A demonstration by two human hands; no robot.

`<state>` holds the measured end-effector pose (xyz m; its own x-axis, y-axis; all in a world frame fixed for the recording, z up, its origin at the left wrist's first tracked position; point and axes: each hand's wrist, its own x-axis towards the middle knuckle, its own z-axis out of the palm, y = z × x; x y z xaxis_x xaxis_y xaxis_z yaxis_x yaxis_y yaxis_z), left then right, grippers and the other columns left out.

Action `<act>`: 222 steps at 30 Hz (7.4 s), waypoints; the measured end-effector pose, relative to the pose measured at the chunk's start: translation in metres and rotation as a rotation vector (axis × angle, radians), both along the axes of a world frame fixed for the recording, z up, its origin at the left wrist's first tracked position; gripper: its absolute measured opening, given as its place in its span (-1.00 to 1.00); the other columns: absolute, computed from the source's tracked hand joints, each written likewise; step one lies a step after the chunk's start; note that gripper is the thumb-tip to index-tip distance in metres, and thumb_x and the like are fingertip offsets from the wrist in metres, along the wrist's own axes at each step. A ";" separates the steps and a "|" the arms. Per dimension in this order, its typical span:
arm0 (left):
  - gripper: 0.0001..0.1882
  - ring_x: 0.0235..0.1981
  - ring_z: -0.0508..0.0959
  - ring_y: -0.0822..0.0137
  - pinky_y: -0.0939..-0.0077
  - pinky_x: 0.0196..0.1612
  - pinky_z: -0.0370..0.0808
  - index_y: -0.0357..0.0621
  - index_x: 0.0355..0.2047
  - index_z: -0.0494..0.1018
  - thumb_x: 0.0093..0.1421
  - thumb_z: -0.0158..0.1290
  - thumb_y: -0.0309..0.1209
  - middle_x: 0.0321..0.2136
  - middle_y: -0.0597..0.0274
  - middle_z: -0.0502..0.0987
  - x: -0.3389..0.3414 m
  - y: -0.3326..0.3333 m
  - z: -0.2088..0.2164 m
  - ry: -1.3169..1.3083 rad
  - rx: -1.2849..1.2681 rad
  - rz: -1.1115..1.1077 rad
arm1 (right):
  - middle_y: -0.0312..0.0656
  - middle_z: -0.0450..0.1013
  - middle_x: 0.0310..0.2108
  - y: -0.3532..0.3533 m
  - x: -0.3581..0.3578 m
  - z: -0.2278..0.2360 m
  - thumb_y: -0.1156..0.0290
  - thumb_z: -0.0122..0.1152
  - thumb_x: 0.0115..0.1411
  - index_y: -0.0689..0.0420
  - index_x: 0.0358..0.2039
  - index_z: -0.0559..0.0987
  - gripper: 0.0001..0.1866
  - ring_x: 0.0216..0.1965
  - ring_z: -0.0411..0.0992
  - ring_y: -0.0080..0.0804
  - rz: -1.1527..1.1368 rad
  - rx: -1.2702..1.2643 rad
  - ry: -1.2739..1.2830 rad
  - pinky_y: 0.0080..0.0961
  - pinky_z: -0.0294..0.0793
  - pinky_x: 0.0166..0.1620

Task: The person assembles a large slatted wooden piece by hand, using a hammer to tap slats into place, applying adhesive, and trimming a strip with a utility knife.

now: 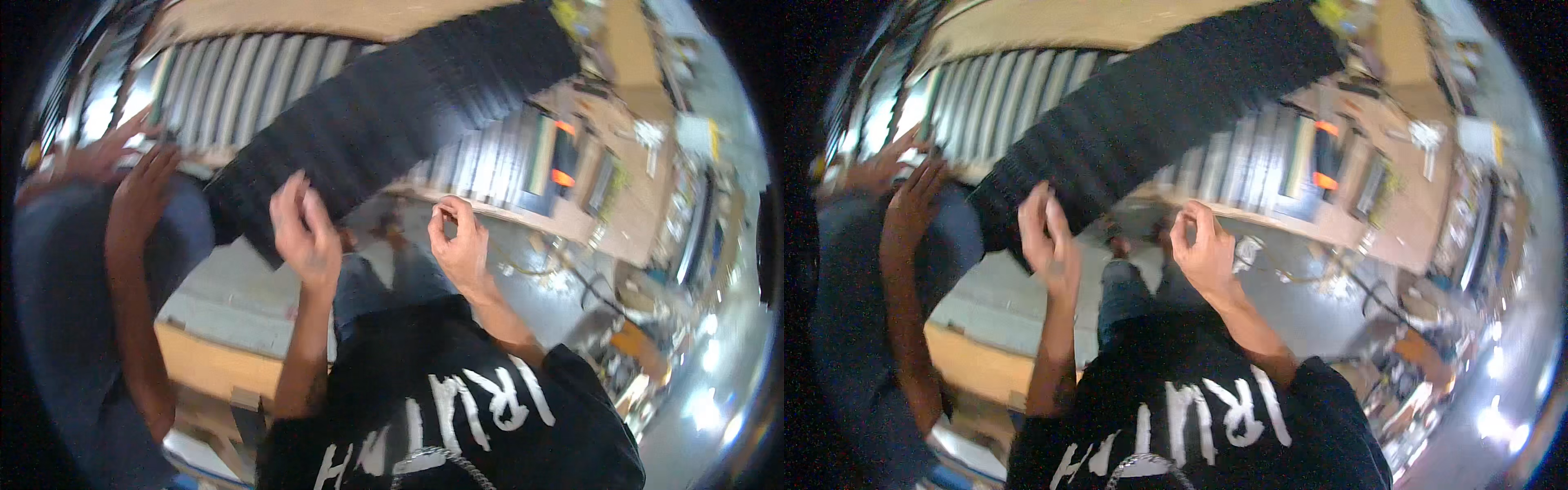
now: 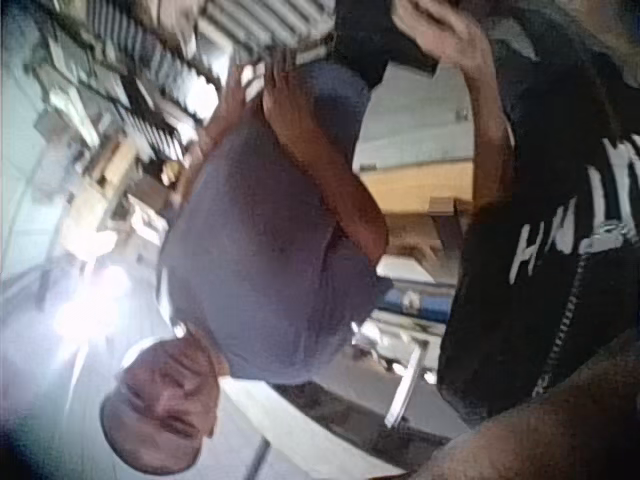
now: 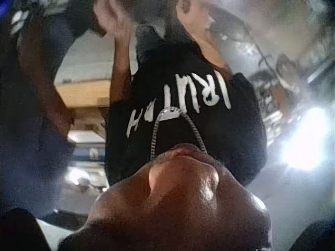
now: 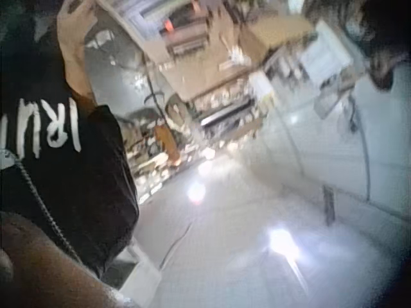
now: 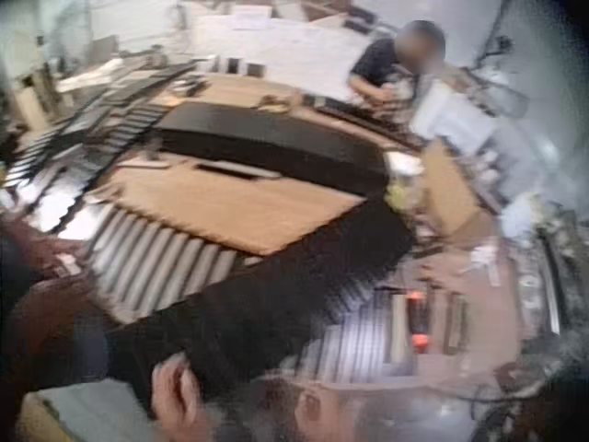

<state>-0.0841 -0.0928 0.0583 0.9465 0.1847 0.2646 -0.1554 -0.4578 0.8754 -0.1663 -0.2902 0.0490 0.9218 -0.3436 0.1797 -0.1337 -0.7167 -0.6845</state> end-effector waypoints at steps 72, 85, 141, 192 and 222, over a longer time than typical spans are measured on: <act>-0.18 -0.01 0.43 -0.21 0.08 0.10 0.37 -0.34 0.40 -0.06 0.14 -0.02 -0.67 0.16 -0.27 0.35 -0.085 -0.044 -0.037 0.171 0.130 -0.239 | -0.12 0.57 -0.61 -0.110 -0.010 0.100 0.31 0.28 0.17 0.36 -0.32 0.59 -0.70 -0.62 0.56 -0.41 -0.003 0.095 0.827 -0.42 0.54 -0.49; -0.15 -0.03 0.45 -0.19 0.13 0.10 0.39 -0.42 0.39 -0.06 0.08 0.00 -0.71 0.19 -0.28 0.33 -0.085 -0.046 -0.036 0.143 0.171 -0.242 | -0.22 0.46 -0.64 -0.101 -0.004 0.107 0.26 0.33 0.18 0.36 -0.25 0.54 -0.63 -0.67 0.42 -0.54 0.070 0.243 0.759 -0.52 0.42 -0.59; -0.17 0.15 0.35 -0.29 0.00 0.22 0.29 -0.35 0.39 -0.04 0.12 0.04 -0.63 0.19 -0.27 0.33 -0.085 -0.044 -0.030 0.140 0.190 -0.212 | -0.16 0.49 -0.70 -0.070 0.021 0.088 0.19 0.26 0.16 0.32 -0.47 0.57 -0.63 -0.68 0.49 -0.40 0.285 -0.103 0.677 -0.38 0.48 -0.51; -0.18 0.18 0.40 0.07 -0.21 0.24 0.15 -0.08 0.44 0.00 0.16 0.00 -0.41 0.14 0.15 0.46 -0.092 -0.046 -0.032 0.274 0.372 -0.130 | -0.28 0.47 -0.66 0.043 0.088 0.145 0.28 0.22 0.28 0.28 -0.29 0.58 -0.73 -0.73 0.38 -0.62 0.307 0.248 0.936 -0.65 0.36 -0.61; -0.56 -0.30 0.67 0.21 0.38 -0.21 0.63 -0.40 -0.20 0.47 0.28 0.19 -0.16 -0.28 -0.03 0.62 -0.046 -0.064 -0.022 0.724 -1.073 0.187 | -0.13 0.53 -0.44 -0.314 -0.025 0.106 0.29 0.20 0.25 0.31 -0.10 0.50 -0.65 -0.50 0.51 -0.38 -0.505 -0.121 0.764 -0.41 0.52 -0.38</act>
